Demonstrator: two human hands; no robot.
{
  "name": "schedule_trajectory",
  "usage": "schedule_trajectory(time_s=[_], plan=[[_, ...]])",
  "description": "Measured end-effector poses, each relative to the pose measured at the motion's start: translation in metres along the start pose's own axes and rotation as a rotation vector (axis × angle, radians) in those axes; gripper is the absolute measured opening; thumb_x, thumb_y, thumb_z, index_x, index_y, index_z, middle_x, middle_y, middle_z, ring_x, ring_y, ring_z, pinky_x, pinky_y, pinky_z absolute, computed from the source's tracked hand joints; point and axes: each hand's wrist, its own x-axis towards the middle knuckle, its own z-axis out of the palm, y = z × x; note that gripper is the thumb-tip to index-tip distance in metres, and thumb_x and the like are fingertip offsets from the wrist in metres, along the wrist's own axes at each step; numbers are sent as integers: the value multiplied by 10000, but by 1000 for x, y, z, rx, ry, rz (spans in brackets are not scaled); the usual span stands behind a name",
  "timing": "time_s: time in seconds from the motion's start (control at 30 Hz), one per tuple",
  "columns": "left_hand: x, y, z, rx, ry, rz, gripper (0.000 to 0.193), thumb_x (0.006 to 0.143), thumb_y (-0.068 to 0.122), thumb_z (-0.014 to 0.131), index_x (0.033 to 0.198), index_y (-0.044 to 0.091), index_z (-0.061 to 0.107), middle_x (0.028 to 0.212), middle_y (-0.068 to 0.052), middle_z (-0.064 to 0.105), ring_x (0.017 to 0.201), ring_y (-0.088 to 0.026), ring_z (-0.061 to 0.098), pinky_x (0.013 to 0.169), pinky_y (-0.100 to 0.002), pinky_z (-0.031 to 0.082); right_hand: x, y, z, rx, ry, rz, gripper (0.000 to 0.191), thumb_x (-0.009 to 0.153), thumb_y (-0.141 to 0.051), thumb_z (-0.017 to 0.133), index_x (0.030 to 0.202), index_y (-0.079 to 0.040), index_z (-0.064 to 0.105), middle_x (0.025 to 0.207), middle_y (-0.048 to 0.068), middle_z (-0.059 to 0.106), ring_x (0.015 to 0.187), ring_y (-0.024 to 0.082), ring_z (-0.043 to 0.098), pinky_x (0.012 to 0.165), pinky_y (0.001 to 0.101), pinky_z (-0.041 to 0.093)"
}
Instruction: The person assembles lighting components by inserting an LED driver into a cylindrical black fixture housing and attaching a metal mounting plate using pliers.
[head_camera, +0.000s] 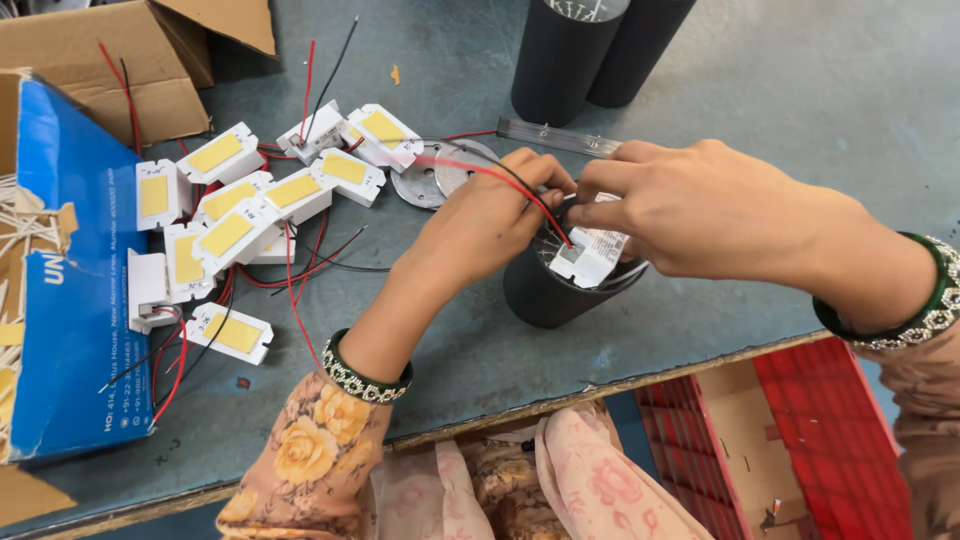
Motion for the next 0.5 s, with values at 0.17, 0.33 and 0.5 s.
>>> schedule_trajectory(time_s=[0.17, 0.33, 0.5], plan=[[-13, 0, 7, -48, 86, 61, 252, 1050, 165, 531, 1267, 94, 638, 1148, -137, 673, 1067, -318, 676, 908, -391, 533, 0, -8, 8, -181, 126, -62, 607, 632, -88, 724, 1237, -110, 682, 1125, 57, 668, 1132, 280, 621, 753, 396, 593], [-25, -5, 14, -285, 133, -51, 332, 1100, 194, 509, 1405, 78, 570, 1273, -128, 710, 1165, -223, 710, 982, -330, 541, 4, -11, 9, -125, 89, -54, 631, 645, -21, 705, 1265, -132, 692, 1098, 64, 679, 1106, 275, 619, 661, 384, 600], [-45, -16, 15, -530, 126, -215, 351, 1087, 210, 521, 1399, 61, 581, 1256, -97, 718, 1161, -174, 674, 981, -316, 553, 4, -9, 13, -102, 125, -50, 658, 620, -26, 708, 1274, -105, 694, 1112, 106, 675, 1106, 302, 609, 667, 378, 599]])
